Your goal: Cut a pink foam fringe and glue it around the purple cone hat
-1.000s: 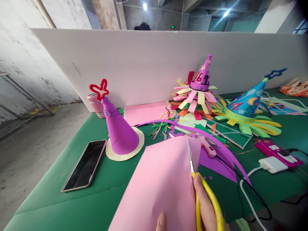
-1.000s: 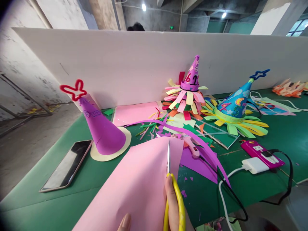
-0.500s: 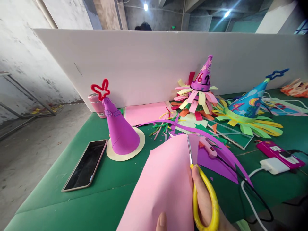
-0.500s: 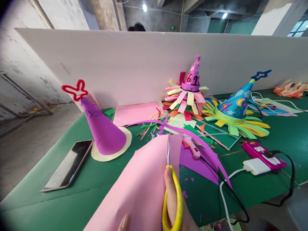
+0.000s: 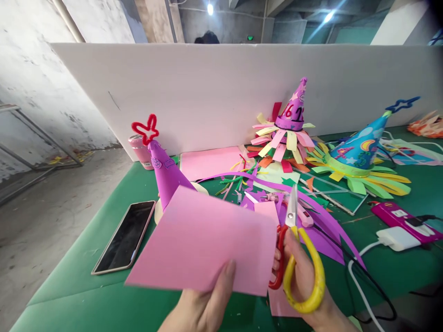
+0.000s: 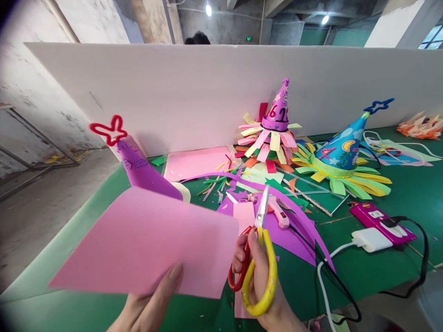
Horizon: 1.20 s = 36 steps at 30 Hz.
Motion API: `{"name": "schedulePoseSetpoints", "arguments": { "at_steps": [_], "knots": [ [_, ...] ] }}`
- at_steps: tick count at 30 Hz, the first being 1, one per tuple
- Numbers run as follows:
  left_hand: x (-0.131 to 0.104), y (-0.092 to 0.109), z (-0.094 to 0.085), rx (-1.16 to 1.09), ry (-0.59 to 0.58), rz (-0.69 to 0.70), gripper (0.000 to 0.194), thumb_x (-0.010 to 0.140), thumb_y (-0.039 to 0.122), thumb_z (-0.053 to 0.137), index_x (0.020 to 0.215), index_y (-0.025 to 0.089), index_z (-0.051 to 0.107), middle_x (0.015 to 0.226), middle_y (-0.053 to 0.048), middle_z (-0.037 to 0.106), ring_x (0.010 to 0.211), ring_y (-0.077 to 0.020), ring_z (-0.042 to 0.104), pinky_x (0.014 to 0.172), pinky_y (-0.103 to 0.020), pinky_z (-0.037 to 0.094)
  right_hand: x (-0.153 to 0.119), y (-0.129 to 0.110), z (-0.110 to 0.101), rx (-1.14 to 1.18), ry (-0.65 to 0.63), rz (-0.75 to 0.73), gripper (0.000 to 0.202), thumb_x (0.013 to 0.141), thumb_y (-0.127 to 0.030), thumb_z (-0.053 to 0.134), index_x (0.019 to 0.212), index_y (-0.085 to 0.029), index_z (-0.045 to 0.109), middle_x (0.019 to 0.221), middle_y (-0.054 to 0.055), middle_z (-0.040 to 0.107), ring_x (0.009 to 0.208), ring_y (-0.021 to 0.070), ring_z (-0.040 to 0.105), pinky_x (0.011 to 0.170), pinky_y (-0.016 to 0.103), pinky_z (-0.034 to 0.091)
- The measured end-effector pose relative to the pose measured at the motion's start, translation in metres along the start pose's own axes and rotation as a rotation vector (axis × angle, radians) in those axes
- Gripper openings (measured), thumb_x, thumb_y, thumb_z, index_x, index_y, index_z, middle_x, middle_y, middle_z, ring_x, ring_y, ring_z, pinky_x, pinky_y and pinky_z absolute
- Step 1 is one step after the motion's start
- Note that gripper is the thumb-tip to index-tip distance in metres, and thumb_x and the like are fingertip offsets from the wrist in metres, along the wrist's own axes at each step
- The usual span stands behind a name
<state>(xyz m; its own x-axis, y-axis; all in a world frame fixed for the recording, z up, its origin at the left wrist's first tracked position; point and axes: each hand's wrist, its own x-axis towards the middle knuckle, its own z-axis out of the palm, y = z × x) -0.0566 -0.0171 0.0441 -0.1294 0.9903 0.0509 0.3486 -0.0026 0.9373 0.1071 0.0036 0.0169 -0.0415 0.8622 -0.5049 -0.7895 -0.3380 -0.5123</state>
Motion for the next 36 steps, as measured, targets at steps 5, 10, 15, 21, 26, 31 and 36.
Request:
{"name": "schedulePoseSetpoints", "arguments": {
  "at_steps": [5, 10, 15, 21, 26, 31, 36],
  "knots": [
    [0.072, 0.051, 0.011, -0.098, -0.200, 0.376, 0.022, 0.080, 0.035, 0.055, 0.067, 0.020, 0.063, 0.067, 0.000, 0.064, 0.066, -0.0153, 0.060, 0.070, -0.025, 0.051, -0.001, -0.011, -0.020, -0.152, -0.006, -0.260, 0.039, 0.065, -0.043, 0.076, 0.061, -0.020, 0.044, 0.047, -0.009, 0.038, 0.039, 0.0055, 0.033, 0.037, 0.015, 0.032],
    [0.142, 0.061, 0.037, -0.312, -0.273, 0.198, 0.026, 0.081, 0.037, 0.053, 0.067, 0.016, 0.061, 0.069, 0.000, 0.063, 0.071, -0.0136, 0.061, 0.071, -0.023, 0.048, 0.004, -0.026, -0.048, -0.686, 0.248, -0.552, 0.036, 0.062, -0.043, 0.077, 0.079, -0.021, 0.055, 0.063, -0.003, 0.055, 0.049, 0.0115, 0.048, 0.043, 0.021, 0.039],
    [0.181, 0.015, 0.057, -0.219, -0.230, -0.130, 0.020, 0.084, 0.027, 0.053, 0.074, 0.009, 0.060, 0.065, -0.002, 0.060, 0.054, -0.0105, 0.055, 0.054, -0.025, 0.046, 0.005, -0.033, -0.060, -1.186, 0.267, -0.587, 0.038, 0.069, -0.044, 0.067, 0.097, -0.023, 0.052, 0.076, 0.005, 0.065, 0.067, 0.0249, 0.061, 0.056, 0.032, 0.046],
    [0.168, -0.017, 0.052, -0.041, -0.088, -0.132, 0.024, 0.082, 0.030, 0.057, 0.094, 0.010, 0.059, 0.081, -0.007, 0.062, 0.066, -0.0150, 0.060, 0.060, -0.030, 0.050, 0.017, -0.031, -0.053, -1.707, 0.283, -0.599, 0.020, 0.079, -0.042, 0.050, 0.083, -0.024, 0.043, 0.078, 0.008, 0.064, 0.068, 0.0273, 0.062, 0.055, 0.035, 0.043],
    [0.123, -0.014, 0.037, 0.111, 0.077, 0.064, 0.047, 0.074, 0.029, 0.061, 0.117, 0.015, 0.049, 0.115, -0.014, 0.052, 0.096, -0.0254, 0.055, 0.078, -0.040, 0.046, 0.023, -0.029, -0.047, -1.796, 0.300, -0.589, 0.018, 0.079, -0.040, 0.051, 0.080, -0.025, 0.042, 0.076, 0.008, 0.065, 0.071, 0.0303, 0.064, 0.053, 0.035, 0.044],
    [0.078, -0.017, 0.039, 0.155, -0.067, 0.167, 0.010, 0.076, 0.026, 0.056, 0.078, 0.018, 0.063, 0.088, -0.006, 0.061, 0.082, -0.0207, 0.057, 0.071, -0.033, 0.045, 0.021, -0.027, -0.049, -1.588, 0.278, -0.555, 0.015, 0.076, -0.032, 0.056, 0.086, -0.023, 0.050, 0.078, 0.009, 0.068, 0.074, 0.0319, 0.066, 0.056, 0.038, 0.048],
    [0.059, -0.009, 0.042, 0.084, -0.162, 0.109, 0.026, 0.079, 0.037, 0.055, 0.093, 0.015, 0.061, 0.086, -0.007, 0.060, 0.075, -0.0186, 0.053, 0.063, -0.030, 0.042, 0.011, -0.036, -0.039, -1.071, 0.143, -0.548, 0.030, 0.070, -0.036, 0.069, 0.090, -0.022, 0.052, 0.080, 0.004, 0.067, 0.078, 0.0245, 0.065, 0.067, 0.033, 0.053]
  ]
}}
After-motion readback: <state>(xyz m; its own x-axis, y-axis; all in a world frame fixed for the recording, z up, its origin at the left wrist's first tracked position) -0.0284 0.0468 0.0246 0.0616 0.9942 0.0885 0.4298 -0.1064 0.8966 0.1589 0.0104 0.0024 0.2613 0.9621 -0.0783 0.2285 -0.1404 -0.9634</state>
